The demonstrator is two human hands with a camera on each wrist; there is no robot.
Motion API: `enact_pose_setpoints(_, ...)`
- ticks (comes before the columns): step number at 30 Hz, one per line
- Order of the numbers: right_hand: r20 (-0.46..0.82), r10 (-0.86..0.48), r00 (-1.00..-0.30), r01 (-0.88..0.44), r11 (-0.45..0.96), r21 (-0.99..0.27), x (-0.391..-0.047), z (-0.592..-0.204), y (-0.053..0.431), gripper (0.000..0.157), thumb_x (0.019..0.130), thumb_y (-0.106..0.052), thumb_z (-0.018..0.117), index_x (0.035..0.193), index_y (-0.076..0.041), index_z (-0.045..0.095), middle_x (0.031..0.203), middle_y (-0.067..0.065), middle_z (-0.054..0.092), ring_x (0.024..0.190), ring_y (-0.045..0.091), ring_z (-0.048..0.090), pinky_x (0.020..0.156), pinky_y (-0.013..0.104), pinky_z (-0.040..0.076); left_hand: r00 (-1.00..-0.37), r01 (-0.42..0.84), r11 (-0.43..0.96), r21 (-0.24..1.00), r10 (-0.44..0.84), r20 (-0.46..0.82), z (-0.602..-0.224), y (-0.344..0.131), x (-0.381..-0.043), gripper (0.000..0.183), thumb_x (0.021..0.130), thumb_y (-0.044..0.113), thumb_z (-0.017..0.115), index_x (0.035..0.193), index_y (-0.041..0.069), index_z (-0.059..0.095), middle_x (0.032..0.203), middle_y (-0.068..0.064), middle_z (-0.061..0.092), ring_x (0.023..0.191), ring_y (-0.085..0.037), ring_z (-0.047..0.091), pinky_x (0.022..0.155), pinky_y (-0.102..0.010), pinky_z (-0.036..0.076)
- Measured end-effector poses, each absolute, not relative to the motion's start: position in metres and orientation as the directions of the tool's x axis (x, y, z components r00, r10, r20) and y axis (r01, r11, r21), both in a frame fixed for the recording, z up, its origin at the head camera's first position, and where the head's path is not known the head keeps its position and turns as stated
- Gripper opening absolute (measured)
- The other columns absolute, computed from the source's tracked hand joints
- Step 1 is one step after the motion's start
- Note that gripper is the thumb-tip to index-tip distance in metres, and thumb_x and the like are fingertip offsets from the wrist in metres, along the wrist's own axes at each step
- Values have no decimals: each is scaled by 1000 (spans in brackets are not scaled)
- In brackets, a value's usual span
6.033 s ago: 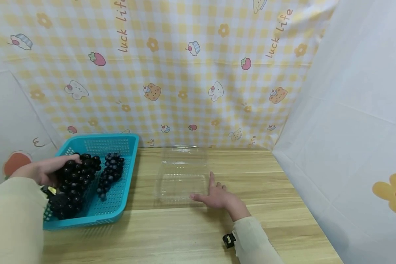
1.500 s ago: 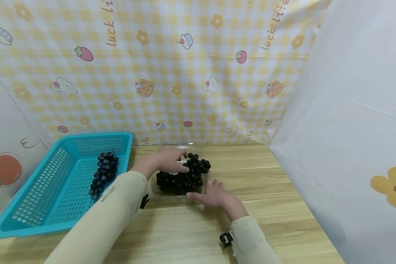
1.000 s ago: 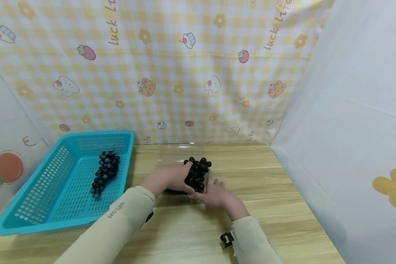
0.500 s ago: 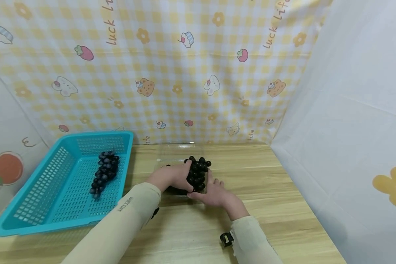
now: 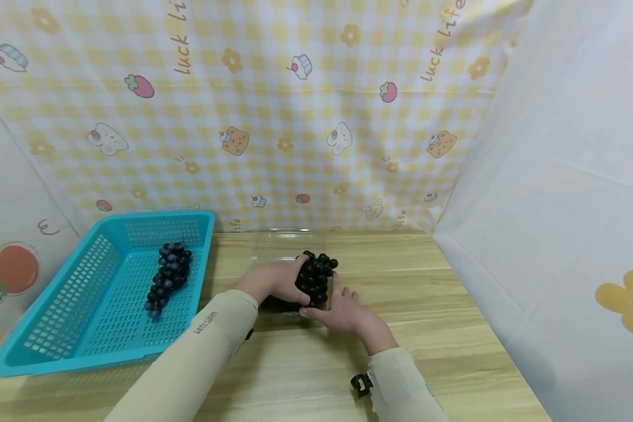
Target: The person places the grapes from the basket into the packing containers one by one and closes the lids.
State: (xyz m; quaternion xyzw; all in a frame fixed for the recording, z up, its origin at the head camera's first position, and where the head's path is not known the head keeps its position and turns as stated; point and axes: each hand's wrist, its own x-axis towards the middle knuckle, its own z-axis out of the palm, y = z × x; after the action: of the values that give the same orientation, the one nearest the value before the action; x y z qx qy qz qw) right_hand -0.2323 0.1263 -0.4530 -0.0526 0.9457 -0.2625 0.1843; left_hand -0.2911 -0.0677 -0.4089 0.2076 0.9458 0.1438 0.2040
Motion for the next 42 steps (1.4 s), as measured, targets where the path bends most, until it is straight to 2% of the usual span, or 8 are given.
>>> enact_pose_setpoints(4,-331,-189,-924,10,855,-518,-232,-453,126,132,88,-81,64,171,-11,-10,171,38,20,161,57,18,122,71,35,-845,323,892,315,422,-329,-413,-70,-293,108,83,51,70,172,21,17,153,-19,60,130,-32,65,109,-51,54)
enact_pose_setpoints(17,-332,-183,-925,11,862,-507,-233,-452,126,132,88,-82,63,172,-11,-9,170,38,21,160,58,18,121,75,34,-844,248,930,272,345,-411,-411,-68,-288,104,91,72,53,173,26,10,156,-19,59,125,-33,67,109,-54,53)
enact_pose_setpoints(24,-328,-164,-931,26,862,-505,-232,-454,126,131,87,-82,64,172,-12,-7,169,41,21,159,58,20,119,75,36,-793,212,878,429,411,-450,-417,-77,-289,110,89,68,55,174,21,4,167,-19,44,141,-36,58,119,-55,46)
enact_pose_setpoints(28,-321,-168,-932,20,861,-508,-232,-455,125,130,87,-82,65,172,-12,-6,169,41,21,159,59,20,119,76,36,-753,159,817,554,463,-467,-419,-84,-288,114,92,64,59,173,16,-4,174,-23,29,156,-39,41,129,-57,34)
enact_pose_setpoints(30,-321,-172,-931,16,861,-508,-231,-455,125,131,87,-82,65,172,-11,-5,169,41,21,159,60,20,119,77,35,-748,141,818,557,457,-481,-416,-84,-286,113,95,67,59,173,15,-5,176,-24,22,160,-43,32,131,-60,29)
enact_pose_setpoints(33,-322,-177,-930,12,861,-508,-230,-455,125,131,87,-83,65,172,-11,-6,169,41,20,158,60,19,119,78,34,-783,148,847,511,416,-462,-409,-77,-283,109,98,75,53,173,12,4,176,-27,20,162,-48,25,130,-66,25)
enact_pose_setpoints(38,-322,-182,-929,12,856,-516,-231,-455,126,131,87,-82,65,172,-13,-7,170,39,20,160,59,18,121,76,33,-925,159,910,382,273,-265,-396,-54,-285,100,100,80,41,167,7,32,170,-26,36,156,-51,36,121,-77,32)
enact_pose_setpoints(42,-322,-193,-927,4,852,-523,-232,-454,126,131,87,-82,65,172,-16,-9,170,39,20,160,57,18,121,74,34,-954,218,919,327,271,-126,-395,-34,-291,79,107,70,39,168,20,35,174,-18,32,159,-49,32,115,-84,31)
